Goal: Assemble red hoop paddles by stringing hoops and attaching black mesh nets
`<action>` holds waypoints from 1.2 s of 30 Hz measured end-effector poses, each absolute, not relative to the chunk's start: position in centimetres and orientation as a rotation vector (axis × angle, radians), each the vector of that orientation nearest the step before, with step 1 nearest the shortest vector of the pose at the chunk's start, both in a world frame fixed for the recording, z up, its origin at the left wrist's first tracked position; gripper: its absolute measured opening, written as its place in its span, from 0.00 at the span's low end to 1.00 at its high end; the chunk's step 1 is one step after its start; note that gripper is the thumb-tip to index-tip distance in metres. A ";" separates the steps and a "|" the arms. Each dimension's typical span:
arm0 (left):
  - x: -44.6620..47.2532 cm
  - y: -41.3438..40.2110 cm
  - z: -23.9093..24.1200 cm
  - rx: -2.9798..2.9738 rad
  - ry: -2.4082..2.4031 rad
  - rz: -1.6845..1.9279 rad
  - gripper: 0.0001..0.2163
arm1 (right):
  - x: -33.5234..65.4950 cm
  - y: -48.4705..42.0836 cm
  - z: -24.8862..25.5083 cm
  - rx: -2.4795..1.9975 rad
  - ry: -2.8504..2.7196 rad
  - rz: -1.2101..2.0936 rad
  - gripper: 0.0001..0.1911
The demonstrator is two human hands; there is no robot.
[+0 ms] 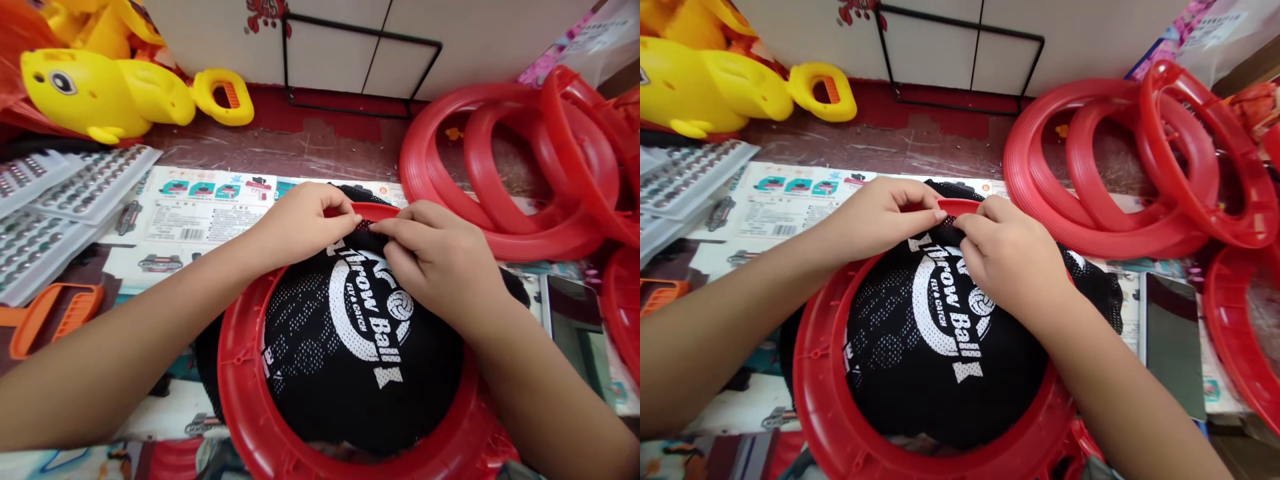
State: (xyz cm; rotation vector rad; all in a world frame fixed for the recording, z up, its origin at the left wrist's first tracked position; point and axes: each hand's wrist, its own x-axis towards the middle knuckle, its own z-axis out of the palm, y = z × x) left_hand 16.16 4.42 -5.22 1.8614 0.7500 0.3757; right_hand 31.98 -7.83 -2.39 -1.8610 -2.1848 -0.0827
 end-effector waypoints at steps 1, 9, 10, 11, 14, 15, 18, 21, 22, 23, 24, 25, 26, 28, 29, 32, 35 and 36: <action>16.1 4.4 -5.3 1.862 0.752 0.381 0.07 | 32.0 -7.8 -2.4 -1.861 -2.181 -0.093 0.16; 16.1 4.3 -5.3 1.879 0.755 0.403 0.07 | 32.0 -7.7 -2.4 -1.872 -2.196 -0.107 0.17; 16.2 4.3 -5.3 1.873 0.755 0.404 0.06 | 32.0 -7.7 -2.5 -1.873 -2.200 -0.103 0.17; 16.2 4.2 -5.2 1.865 0.756 0.402 0.06 | 32.0 -7.7 -2.5 -1.876 -2.205 -0.097 0.18; 16.2 4.2 -5.3 1.851 0.755 0.396 0.06 | 32.1 -7.7 -2.5 -1.904 -2.225 -0.074 0.18; 16.1 4.2 -5.3 1.852 0.753 0.401 0.05 | 32.0 -7.7 -2.4 -1.921 -2.232 -0.060 0.18; 16.1 4.1 -5.4 1.850 0.769 0.421 0.05 | 32.0 -7.8 -2.2 -1.969 -2.249 -0.017 0.18; 16.0 4.0 -5.3 1.880 0.802 0.437 0.04 | 31.9 -7.7 -2.0 -1.989 -2.270 0.014 0.19; 16.1 3.9 -5.3 1.896 0.810 0.439 0.04 | 31.9 -7.7 -1.9 -1.997 -2.278 0.016 0.19; 16.1 3.9 -5.2 1.911 0.816 0.438 0.04 | 31.8 -7.7 -1.9 -2.005 -2.289 0.016 0.20; 16.2 3.9 -5.1 1.921 0.824 0.427 0.04 | 31.7 -7.6 -1.8 -2.018 -2.297 0.013 0.20; 16.2 4.0 -5.1 1.926 0.833 0.409 0.04 | 31.6 -7.6 -1.8 -2.035 -2.299 0.005 0.20; 16.3 4.0 -5.0 1.929 0.844 0.391 0.05 | 31.5 -7.5 -1.8 -2.056 -2.295 0.003 0.20; 16.3 4.3 -4.9 1.930 0.847 0.365 0.05 | 31.4 -7.5 -1.6 -2.092 -2.268 0.039 0.19; 16.3 4.5 -4.8 1.927 0.833 0.355 0.05 | 31.4 -7.4 -1.5 -2.103 -2.243 0.081 0.18; 15.8 5.2 -4.1 1.929 0.747 0.286 0.10 | 31.5 -7.4 -0.8 -2.106 -2.118 0.194 0.14; 14.7 5.7 -2.9 2.028 0.736 0.204 0.18 | 31.3 -7.5 0.0 -2.099 -2.040 0.157 0.11; 14.4 5.8 -2.4 2.089 0.753 0.189 0.20 | 31.2 -7.5 0.3 -2.089 -2.038 0.137 0.11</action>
